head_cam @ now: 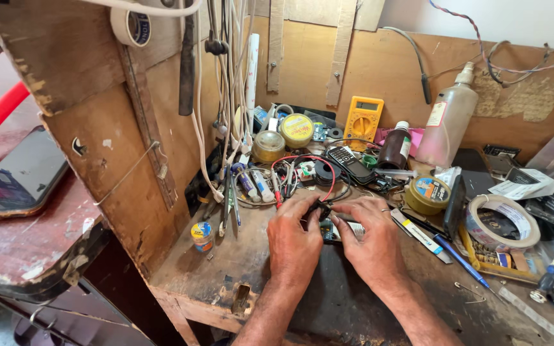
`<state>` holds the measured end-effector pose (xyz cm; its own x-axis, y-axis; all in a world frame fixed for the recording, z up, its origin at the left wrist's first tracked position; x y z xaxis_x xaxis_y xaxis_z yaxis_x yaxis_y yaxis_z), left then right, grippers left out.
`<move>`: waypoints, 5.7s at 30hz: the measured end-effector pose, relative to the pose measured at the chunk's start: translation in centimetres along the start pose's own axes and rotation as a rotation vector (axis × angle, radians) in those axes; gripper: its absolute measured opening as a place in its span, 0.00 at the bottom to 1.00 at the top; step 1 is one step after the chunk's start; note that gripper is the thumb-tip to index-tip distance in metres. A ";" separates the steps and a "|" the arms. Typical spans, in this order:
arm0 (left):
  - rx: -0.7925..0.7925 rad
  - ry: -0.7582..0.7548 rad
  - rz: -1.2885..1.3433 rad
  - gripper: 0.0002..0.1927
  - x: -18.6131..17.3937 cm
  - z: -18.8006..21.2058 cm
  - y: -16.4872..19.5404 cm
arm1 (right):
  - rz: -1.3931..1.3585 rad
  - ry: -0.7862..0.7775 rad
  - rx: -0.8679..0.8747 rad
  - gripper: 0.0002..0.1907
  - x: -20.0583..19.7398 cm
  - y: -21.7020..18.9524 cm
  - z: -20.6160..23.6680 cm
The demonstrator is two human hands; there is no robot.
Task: The person uses a purple pen-like tool to probe a small black electronic component on a cluttered workbench. They then use their fingers to peel back a label and manipulate the component, turning it over and adjusting its position.
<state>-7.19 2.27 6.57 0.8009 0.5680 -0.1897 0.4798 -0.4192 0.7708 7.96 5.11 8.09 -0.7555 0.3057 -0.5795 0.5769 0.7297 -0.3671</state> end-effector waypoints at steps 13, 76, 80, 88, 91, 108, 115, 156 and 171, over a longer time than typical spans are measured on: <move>0.095 -0.054 -0.130 0.12 1.2 0.3 -0.1 | -0.237 -0.252 0.298 0.13 2.6 5.8 -1.9; -0.103 -0.381 -0.039 0.43 2.2 2.0 -1.9 | -0.401 -0.606 0.974 0.12 4.6 9.9 1.6; -0.154 -0.381 -0.035 0.46 2.4 2.1 -2.7 | -0.402 -0.622 0.985 0.13 4.9 10.1 1.6; -0.153 -0.413 -0.037 0.47 2.3 2.0 -2.2 | -0.409 -0.644 1.021 0.12 4.8 10.3 1.8; -0.159 -0.416 -0.045 0.46 2.1 2.1 -2.0 | -0.434 -0.649 1.024 0.12 4.9 10.1 1.9; -0.143 -0.418 -0.032 0.47 2.2 2.2 -2.3 | -0.423 -0.689 1.010 0.11 4.9 10.2 2.0; -0.166 -0.401 -0.007 0.48 2.3 2.2 -2.7 | -0.416 -0.701 0.940 0.09 5.1 9.8 1.4; -0.257 -0.545 -0.004 0.24 4.1 -2.4 -5.2 | -0.239 -0.632 0.405 0.18 2.0 4.8 -2.8; -0.575 -0.389 -0.016 0.19 2.5 -1.4 -8.1 | 0.025 -0.557 0.165 0.27 1.0 4.3 0.5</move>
<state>-9.61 8.04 0.64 0.9172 0.2305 -0.3250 0.3124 0.0903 0.9457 9.86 8.27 5.62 -0.4897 -0.0791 -0.8683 0.6667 0.6079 -0.4313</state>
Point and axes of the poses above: each hand's wrist, its own z-axis away from the middle knuckle, its own x-axis out of the palm, y = z × x, the point moved 9 cm from there along -z, towards the middle knuckle, and after that the axes turned 3 degrees about -y, right-handed, at the moved point
